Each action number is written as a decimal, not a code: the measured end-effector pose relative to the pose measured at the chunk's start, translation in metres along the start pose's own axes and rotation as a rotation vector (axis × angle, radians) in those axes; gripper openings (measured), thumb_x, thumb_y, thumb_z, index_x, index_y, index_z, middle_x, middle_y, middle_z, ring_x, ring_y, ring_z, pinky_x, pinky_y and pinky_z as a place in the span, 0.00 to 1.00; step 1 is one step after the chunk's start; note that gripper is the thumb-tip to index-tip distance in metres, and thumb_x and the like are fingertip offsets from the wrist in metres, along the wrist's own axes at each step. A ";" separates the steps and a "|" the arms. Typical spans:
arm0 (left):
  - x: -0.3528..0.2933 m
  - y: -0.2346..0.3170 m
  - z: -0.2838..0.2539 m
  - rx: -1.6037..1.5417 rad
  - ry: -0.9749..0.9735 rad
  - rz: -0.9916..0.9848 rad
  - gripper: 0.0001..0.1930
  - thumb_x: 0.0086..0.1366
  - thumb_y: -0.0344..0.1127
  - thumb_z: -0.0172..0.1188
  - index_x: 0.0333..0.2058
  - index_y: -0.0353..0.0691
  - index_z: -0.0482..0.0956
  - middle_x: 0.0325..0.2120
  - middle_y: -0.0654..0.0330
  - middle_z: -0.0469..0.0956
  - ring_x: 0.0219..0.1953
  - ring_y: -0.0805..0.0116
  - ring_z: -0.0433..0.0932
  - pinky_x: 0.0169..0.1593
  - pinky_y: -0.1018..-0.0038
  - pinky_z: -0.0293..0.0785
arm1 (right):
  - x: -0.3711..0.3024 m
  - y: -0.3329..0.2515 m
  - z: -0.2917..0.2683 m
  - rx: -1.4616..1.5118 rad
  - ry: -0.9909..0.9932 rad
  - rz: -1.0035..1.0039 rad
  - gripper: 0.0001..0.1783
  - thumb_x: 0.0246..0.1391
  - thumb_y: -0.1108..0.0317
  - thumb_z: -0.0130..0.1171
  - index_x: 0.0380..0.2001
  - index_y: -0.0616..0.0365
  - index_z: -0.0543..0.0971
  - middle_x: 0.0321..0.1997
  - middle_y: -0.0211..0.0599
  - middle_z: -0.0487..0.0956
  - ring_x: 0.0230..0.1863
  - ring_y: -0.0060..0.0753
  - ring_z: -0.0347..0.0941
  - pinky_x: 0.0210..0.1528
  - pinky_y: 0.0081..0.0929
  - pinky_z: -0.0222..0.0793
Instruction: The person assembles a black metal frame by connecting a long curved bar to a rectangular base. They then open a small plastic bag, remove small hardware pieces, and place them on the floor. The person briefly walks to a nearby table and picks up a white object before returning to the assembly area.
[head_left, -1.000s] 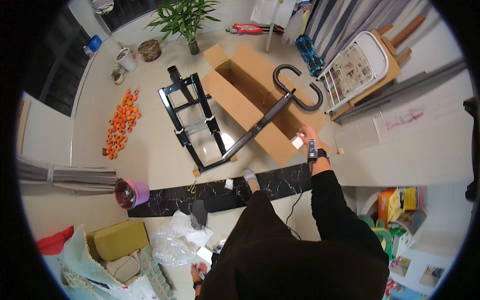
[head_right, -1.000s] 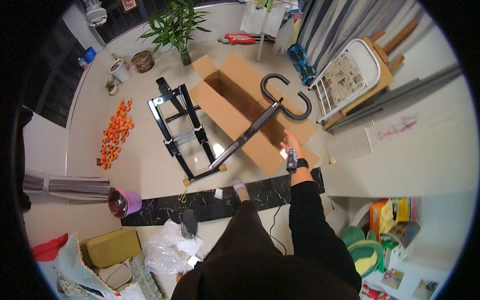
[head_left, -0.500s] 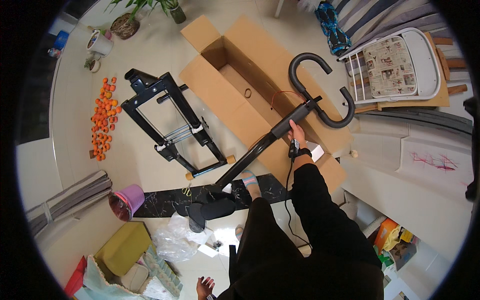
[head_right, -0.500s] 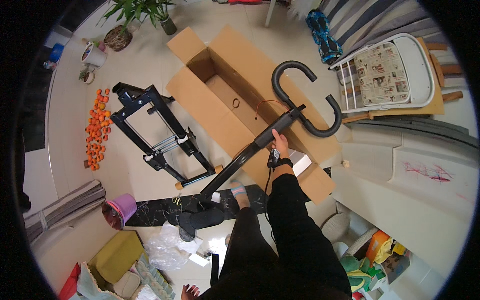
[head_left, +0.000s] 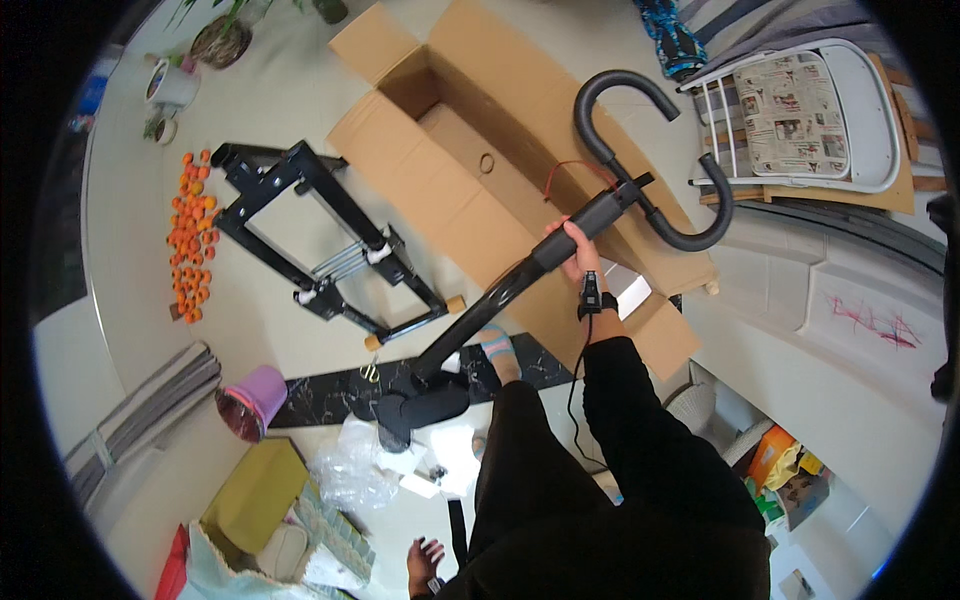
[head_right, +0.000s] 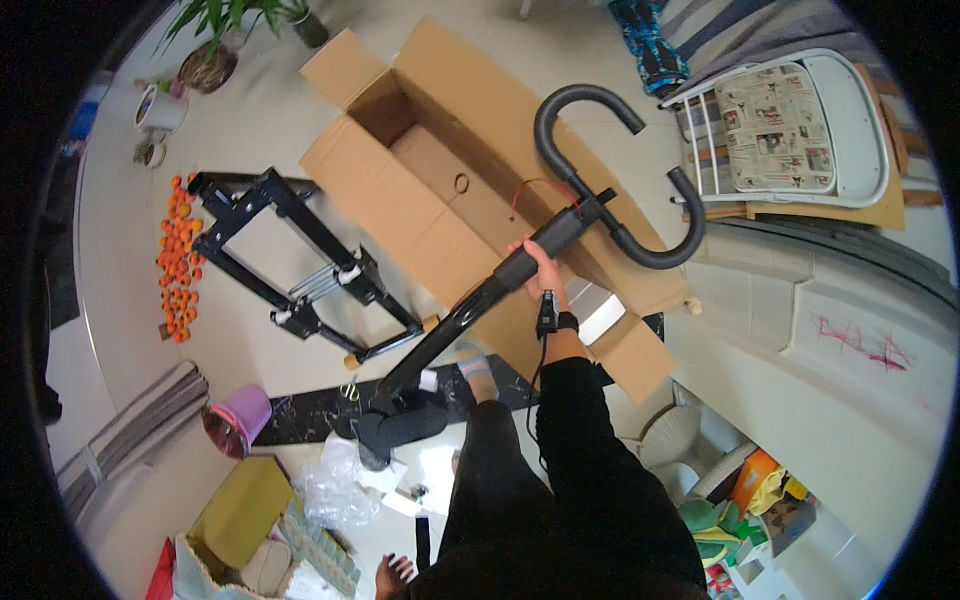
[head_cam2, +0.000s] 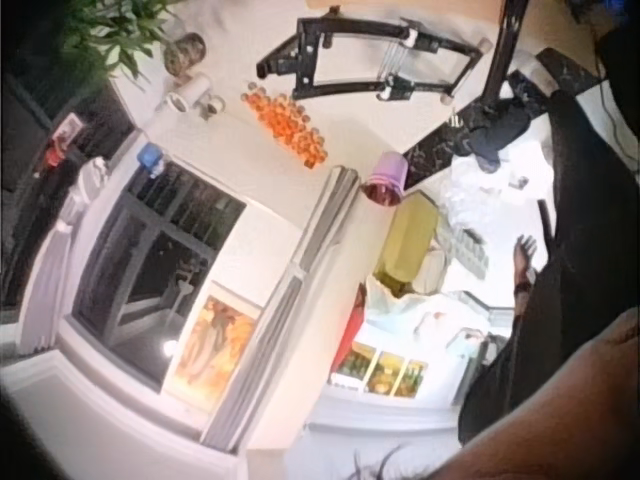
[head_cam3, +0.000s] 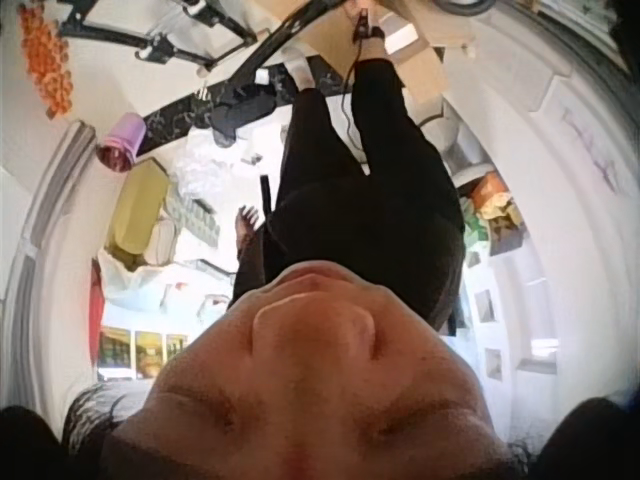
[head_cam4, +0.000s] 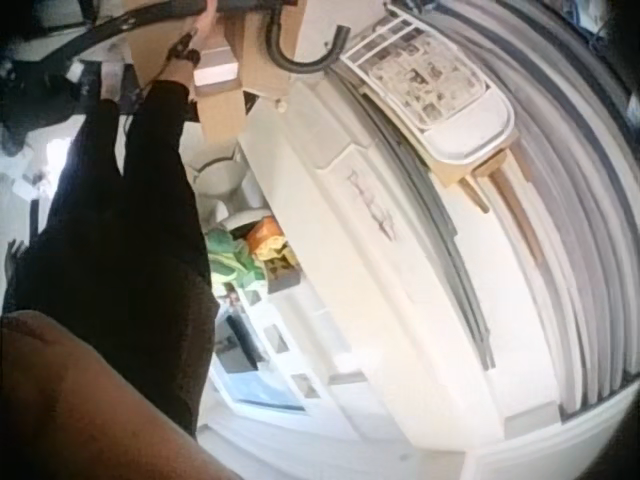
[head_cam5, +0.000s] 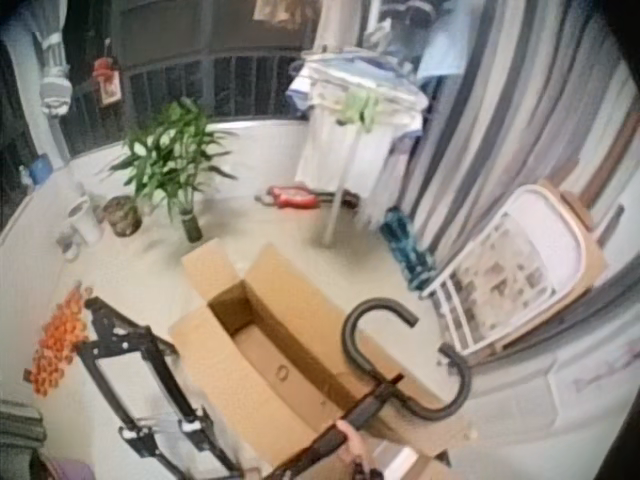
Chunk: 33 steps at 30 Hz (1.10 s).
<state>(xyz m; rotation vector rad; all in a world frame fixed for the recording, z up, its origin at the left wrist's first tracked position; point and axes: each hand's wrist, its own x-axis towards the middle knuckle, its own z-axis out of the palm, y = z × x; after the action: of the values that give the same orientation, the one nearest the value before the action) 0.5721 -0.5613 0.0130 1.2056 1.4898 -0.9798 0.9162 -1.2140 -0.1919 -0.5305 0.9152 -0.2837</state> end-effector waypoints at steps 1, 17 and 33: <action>0.000 0.003 0.002 0.002 0.019 -0.001 0.30 0.65 0.56 0.47 0.56 0.39 0.60 0.44 0.48 0.73 0.43 0.52 0.75 0.45 0.56 0.73 | -0.008 -0.004 0.006 -0.014 -0.072 -0.026 0.15 0.53 0.70 0.57 0.43 0.58 0.69 0.36 0.39 0.76 0.41 0.40 0.74 0.49 0.43 0.72; -0.089 0.051 -0.076 -0.773 0.191 0.399 0.21 0.68 0.47 0.47 0.53 0.41 0.65 0.47 0.52 0.72 0.46 0.58 0.75 0.50 0.62 0.72 | -0.199 -0.127 0.202 -0.017 -0.578 -0.385 0.34 0.48 0.74 0.56 0.59 0.47 0.58 0.38 0.38 0.71 0.39 0.35 0.71 0.53 0.45 0.68; -0.214 0.340 -0.281 -0.687 -0.182 1.186 0.20 0.68 0.42 0.49 0.55 0.38 0.66 0.49 0.54 0.73 0.47 0.65 0.75 0.54 0.69 0.72 | -0.293 -0.150 0.367 -0.167 -0.635 -0.780 0.27 0.52 0.73 0.54 0.56 0.58 0.61 0.31 0.35 0.71 0.29 0.28 0.71 0.35 0.25 0.71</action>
<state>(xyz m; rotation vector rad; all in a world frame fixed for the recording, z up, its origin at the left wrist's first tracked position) 0.8674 -0.2739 0.2786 1.1378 0.6177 0.2207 1.0404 -1.0927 0.2689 -1.0521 0.0787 -0.6949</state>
